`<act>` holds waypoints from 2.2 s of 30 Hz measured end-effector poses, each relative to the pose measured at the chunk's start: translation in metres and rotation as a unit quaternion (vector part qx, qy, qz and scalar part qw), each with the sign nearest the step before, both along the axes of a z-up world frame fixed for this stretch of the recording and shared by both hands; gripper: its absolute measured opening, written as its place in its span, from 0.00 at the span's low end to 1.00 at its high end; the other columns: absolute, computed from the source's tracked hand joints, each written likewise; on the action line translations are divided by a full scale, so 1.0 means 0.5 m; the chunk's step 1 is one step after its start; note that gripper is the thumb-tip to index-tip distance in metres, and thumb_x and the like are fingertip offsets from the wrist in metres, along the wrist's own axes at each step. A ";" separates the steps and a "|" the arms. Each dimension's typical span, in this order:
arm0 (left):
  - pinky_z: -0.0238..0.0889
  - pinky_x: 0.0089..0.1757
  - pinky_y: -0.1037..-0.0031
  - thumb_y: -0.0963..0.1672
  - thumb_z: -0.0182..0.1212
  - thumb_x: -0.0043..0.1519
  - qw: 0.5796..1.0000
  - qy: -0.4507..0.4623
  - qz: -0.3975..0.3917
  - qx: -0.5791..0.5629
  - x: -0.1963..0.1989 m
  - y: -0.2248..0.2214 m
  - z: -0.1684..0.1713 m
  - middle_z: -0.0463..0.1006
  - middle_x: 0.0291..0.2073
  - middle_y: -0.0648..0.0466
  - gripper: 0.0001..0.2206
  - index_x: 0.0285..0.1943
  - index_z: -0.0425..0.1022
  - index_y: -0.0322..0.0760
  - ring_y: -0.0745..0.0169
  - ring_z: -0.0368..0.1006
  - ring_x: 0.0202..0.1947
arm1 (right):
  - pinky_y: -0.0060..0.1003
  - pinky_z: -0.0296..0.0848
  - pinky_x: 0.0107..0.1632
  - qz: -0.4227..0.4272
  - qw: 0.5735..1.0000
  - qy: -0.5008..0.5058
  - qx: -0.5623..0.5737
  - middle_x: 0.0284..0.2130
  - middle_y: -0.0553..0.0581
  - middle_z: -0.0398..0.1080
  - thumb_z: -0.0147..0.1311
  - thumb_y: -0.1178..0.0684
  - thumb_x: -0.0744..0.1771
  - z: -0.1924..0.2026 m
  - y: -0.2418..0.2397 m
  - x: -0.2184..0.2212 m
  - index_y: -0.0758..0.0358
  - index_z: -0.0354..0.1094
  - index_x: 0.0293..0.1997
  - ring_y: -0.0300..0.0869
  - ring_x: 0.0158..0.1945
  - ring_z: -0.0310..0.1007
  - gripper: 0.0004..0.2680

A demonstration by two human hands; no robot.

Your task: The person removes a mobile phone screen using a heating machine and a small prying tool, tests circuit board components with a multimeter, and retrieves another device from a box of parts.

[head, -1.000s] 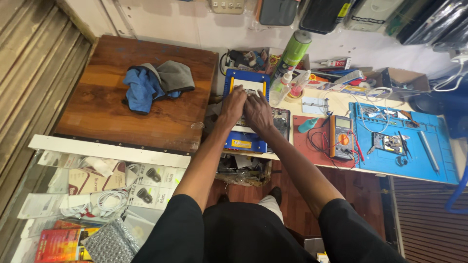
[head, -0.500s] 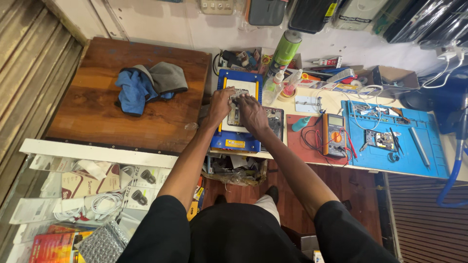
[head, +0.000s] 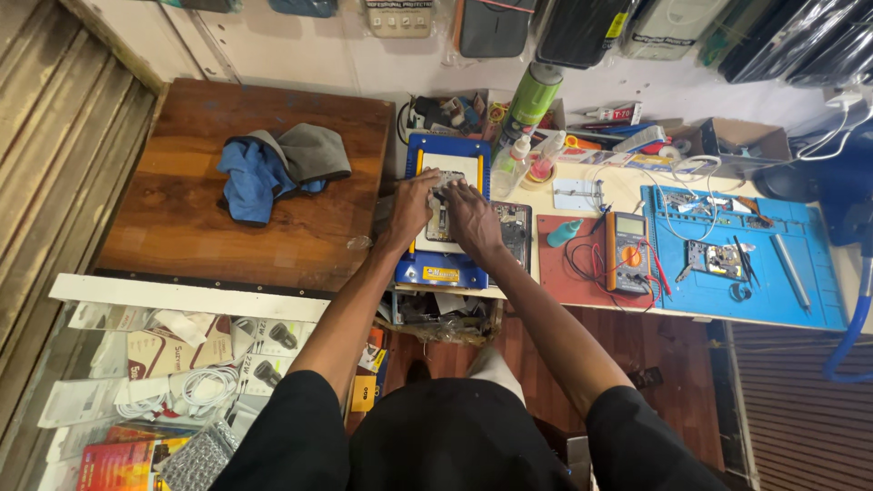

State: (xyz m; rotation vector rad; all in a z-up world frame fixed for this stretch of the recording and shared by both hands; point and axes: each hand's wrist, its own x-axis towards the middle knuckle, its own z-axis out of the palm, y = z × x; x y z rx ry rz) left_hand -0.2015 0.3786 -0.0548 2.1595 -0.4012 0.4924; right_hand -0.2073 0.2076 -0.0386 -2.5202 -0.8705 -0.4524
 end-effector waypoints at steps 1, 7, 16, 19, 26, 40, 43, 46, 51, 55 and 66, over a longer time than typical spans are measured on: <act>0.65 0.62 0.66 0.27 0.58 0.45 1.000 0.004 0.002 -0.001 -0.002 -0.001 -0.001 0.76 0.59 0.38 0.25 0.54 0.79 0.24 0.42 0.70 0.63 | 0.49 0.66 0.67 0.001 1.000 0.002 -0.001 0.56 0.71 0.71 0.48 0.60 0.69 -0.005 -0.001 0.002 0.69 0.68 0.56 0.61 0.63 0.69 0.11; 0.68 0.59 0.69 0.27 0.57 0.46 0.998 0.040 0.010 -0.037 -0.002 -0.005 -0.001 0.74 0.62 0.39 0.27 0.56 0.78 0.25 0.43 0.70 0.65 | 0.51 0.64 0.68 0.041 0.999 0.000 -0.005 0.56 0.72 0.72 0.47 0.60 0.69 -0.003 -0.015 0.013 0.71 0.67 0.57 0.61 0.64 0.69 0.11; 0.69 0.60 0.65 0.26 0.52 0.45 0.999 0.004 0.020 -0.044 -0.018 -0.016 0.014 0.74 0.61 0.36 0.28 0.58 0.76 0.22 0.40 0.70 0.64 | 0.50 0.62 0.69 0.058 0.997 -0.022 -0.042 0.56 0.75 0.71 0.50 0.59 0.67 0.015 -0.021 0.013 0.74 0.66 0.58 0.62 0.63 0.70 0.14; 0.68 0.60 0.65 0.26 0.50 0.45 0.999 -0.002 0.025 -0.026 -0.020 -0.025 0.017 0.74 0.61 0.35 0.29 0.58 0.76 0.22 0.39 0.69 0.65 | 0.50 0.63 0.68 0.066 0.996 -0.026 -0.047 0.56 0.75 0.70 0.51 0.58 0.66 0.016 -0.024 0.012 0.74 0.66 0.58 0.62 0.63 0.69 0.15; 0.65 0.61 0.64 0.26 0.51 0.44 1.000 -0.008 0.018 -0.015 -0.023 -0.025 0.020 0.73 0.62 0.35 0.30 0.59 0.75 0.22 0.38 0.67 0.65 | 0.50 0.64 0.67 0.074 0.995 -0.024 -0.057 0.56 0.77 0.70 0.53 0.55 0.67 0.026 -0.027 0.009 0.76 0.65 0.58 0.63 0.62 0.69 0.15; 0.63 0.62 0.65 0.25 0.53 0.45 1.000 0.019 -0.003 0.015 -0.018 -0.014 0.023 0.71 0.64 0.35 0.30 0.59 0.75 0.23 0.38 0.66 0.66 | 0.49 0.65 0.66 0.054 0.996 -0.012 -0.069 0.55 0.78 0.70 0.54 0.52 0.67 0.040 -0.011 0.004 0.75 0.66 0.54 0.62 0.61 0.71 0.15; 0.63 0.62 0.64 0.26 0.53 0.45 1.000 0.025 -0.010 0.010 -0.021 -0.014 0.024 0.71 0.64 0.35 0.29 0.59 0.75 0.22 0.38 0.65 0.66 | 0.51 0.64 0.66 0.036 0.998 -0.010 -0.047 0.55 0.77 0.69 0.54 0.53 0.67 0.021 -0.008 -0.001 0.74 0.65 0.56 0.63 0.63 0.69 0.15; 0.64 0.62 0.65 0.26 0.54 0.48 1.000 0.026 -0.006 0.007 -0.014 -0.009 0.017 0.71 0.64 0.36 0.28 0.60 0.74 0.22 0.39 0.66 0.67 | 0.50 0.63 0.69 0.033 0.998 -0.021 -0.049 0.58 0.76 0.68 0.53 0.56 0.69 0.008 -0.011 0.001 0.74 0.65 0.60 0.62 0.65 0.67 0.15; 0.64 0.63 0.66 0.27 0.56 0.52 1.000 0.016 0.003 -0.021 -0.023 -0.005 0.015 0.70 0.65 0.36 0.26 0.62 0.73 0.22 0.40 0.66 0.67 | 0.50 0.64 0.67 0.021 1.000 -0.002 -0.013 0.60 0.73 0.69 0.51 0.57 0.68 0.009 -0.009 -0.012 0.71 0.65 0.61 0.61 0.66 0.66 0.14; 0.62 0.63 0.64 0.28 0.61 0.52 0.998 0.005 0.024 -0.052 -0.021 0.005 0.015 0.68 0.65 0.34 0.28 0.65 0.68 0.19 0.37 0.63 0.68 | 0.50 0.65 0.67 0.027 0.998 -0.038 -0.040 0.60 0.73 0.68 0.51 0.58 0.69 0.021 -0.009 -0.023 0.72 0.64 0.62 0.60 0.67 0.66 0.15; 0.65 0.62 0.64 0.26 0.58 0.50 1.000 0.012 0.010 -0.001 -0.015 0.013 -0.016 0.65 0.69 0.36 0.26 0.59 0.75 0.23 0.37 0.61 0.69 | 0.48 0.70 0.64 0.035 0.998 0.015 0.041 0.55 0.66 0.74 0.55 0.59 0.67 0.056 -0.016 -0.012 0.68 0.72 0.55 0.57 0.62 0.72 0.11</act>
